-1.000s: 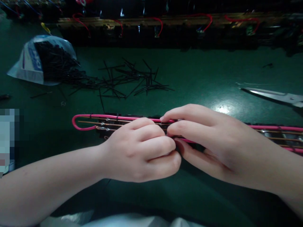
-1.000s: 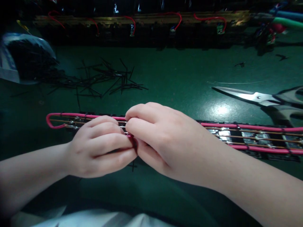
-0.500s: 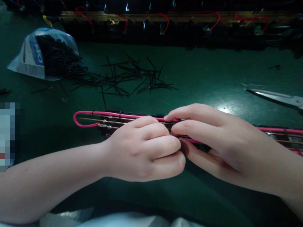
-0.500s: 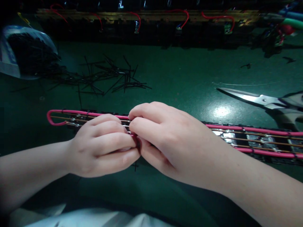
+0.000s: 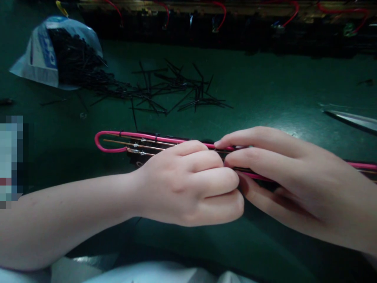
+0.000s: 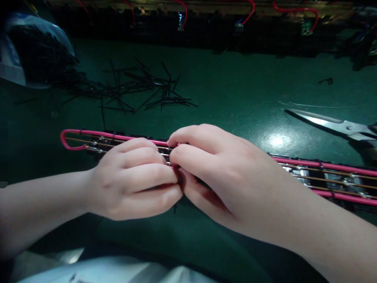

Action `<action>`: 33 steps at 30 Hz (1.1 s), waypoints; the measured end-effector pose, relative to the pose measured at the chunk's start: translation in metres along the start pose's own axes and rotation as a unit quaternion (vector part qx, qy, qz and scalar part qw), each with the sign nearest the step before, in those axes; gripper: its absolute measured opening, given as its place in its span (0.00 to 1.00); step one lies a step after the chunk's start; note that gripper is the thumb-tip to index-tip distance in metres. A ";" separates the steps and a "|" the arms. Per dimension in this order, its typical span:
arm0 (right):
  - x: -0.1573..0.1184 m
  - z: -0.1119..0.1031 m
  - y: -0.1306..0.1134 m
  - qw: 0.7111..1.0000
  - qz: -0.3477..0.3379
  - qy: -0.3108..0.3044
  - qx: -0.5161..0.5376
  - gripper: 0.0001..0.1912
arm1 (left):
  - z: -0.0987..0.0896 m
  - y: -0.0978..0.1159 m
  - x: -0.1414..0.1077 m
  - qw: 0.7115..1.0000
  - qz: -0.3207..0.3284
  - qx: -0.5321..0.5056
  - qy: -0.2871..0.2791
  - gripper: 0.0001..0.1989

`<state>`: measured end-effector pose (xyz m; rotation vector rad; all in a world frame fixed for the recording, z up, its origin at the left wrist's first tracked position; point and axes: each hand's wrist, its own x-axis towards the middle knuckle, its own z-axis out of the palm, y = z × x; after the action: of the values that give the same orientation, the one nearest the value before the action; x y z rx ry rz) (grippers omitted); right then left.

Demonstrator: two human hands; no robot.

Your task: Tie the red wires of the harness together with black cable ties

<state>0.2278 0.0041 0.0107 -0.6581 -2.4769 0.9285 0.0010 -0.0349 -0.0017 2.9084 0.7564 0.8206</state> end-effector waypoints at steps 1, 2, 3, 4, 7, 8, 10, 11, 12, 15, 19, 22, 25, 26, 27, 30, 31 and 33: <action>0.000 0.000 0.000 1.000 -0.003 -0.002 -0.002 0.09 | 0.000 0.000 0.000 1.000 -0.001 0.000 0.002 0.10; 0.001 0.000 0.000 1.000 -0.009 -0.007 -0.006 0.09 | 0.000 0.000 0.000 1.000 -0.002 0.000 0.003 0.10; 0.001 0.000 0.000 1.000 -0.015 -0.012 -0.010 0.09 | 0.000 0.000 0.000 1.000 -0.002 0.001 0.003 0.10; 0.001 -0.001 0.000 1.000 -0.018 -0.018 -0.013 0.09 | 0.001 0.000 0.000 1.000 -0.003 0.001 0.003 0.10; 0.001 -0.001 0.000 1.000 -0.008 -0.022 -0.012 0.09 | 0.001 0.000 0.001 1.000 -0.002 0.002 0.003 0.11; 0.001 -0.001 0.000 1.000 -0.005 -0.020 -0.010 0.10 | 0.001 0.000 0.001 1.000 -0.001 0.001 0.005 0.11; 0.001 -0.001 0.000 1.000 -0.008 -0.016 -0.010 0.10 | 0.001 0.000 0.001 1.000 0.001 -0.003 0.008 0.11; 0.001 -0.001 0.000 1.000 -0.013 -0.016 -0.013 0.10 | 0.001 0.000 0.001 1.000 0.002 -0.004 0.008 0.11; 0.000 -0.001 0.000 1.000 -0.017 -0.018 -0.016 0.10 | 0.001 0.000 0.001 1.000 0.003 -0.005 0.009 0.10; 0.001 -0.002 0.000 0.999 -0.018 -0.023 -0.022 0.11 | 0.001 0.000 0.000 1.000 0.004 -0.007 0.008 0.08; 0.005 -0.004 -0.001 0.999 -0.019 -0.014 -0.024 0.10 | 0.002 0.000 0.000 1.000 0.001 -0.014 0.009 0.07; 0.007 -0.004 -0.002 0.999 -0.024 -0.015 -0.033 0.09 | 0.002 0.000 0.000 1.000 -0.001 -0.014 0.013 0.08; 0.006 -0.003 -0.001 0.999 -0.032 -0.004 -0.031 0.09 | 0.002 0.001 -0.001 1.000 -0.001 -0.011 0.013 0.08; 0.005 -0.003 -0.001 0.999 -0.033 -0.001 -0.028 0.09 | 0.002 0.001 -0.001 1.000 -0.001 -0.011 0.012 0.07; 0.005 -0.002 -0.001 0.999 -0.033 0.000 -0.027 0.09 | 0.002 0.001 -0.001 1.000 -0.003 -0.010 0.011 0.07; 0.004 -0.002 -0.001 0.999 -0.031 0.000 -0.030 0.09 | 0.003 0.001 -0.001 1.000 -0.005 -0.009 0.013 0.07; 0.004 -0.002 -0.001 0.999 -0.030 -0.001 -0.031 0.09 | 0.003 0.001 -0.001 1.000 -0.004 -0.008 0.015 0.06; 0.006 -0.004 -0.002 0.999 -0.028 0.000 -0.034 0.09 | 0.003 0.001 -0.001 1.000 -0.002 -0.006 0.017 0.07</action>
<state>0.2247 0.0079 0.0156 -0.6080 -2.5222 0.8276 0.0025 -0.0360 -0.0049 2.8895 0.7559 0.8721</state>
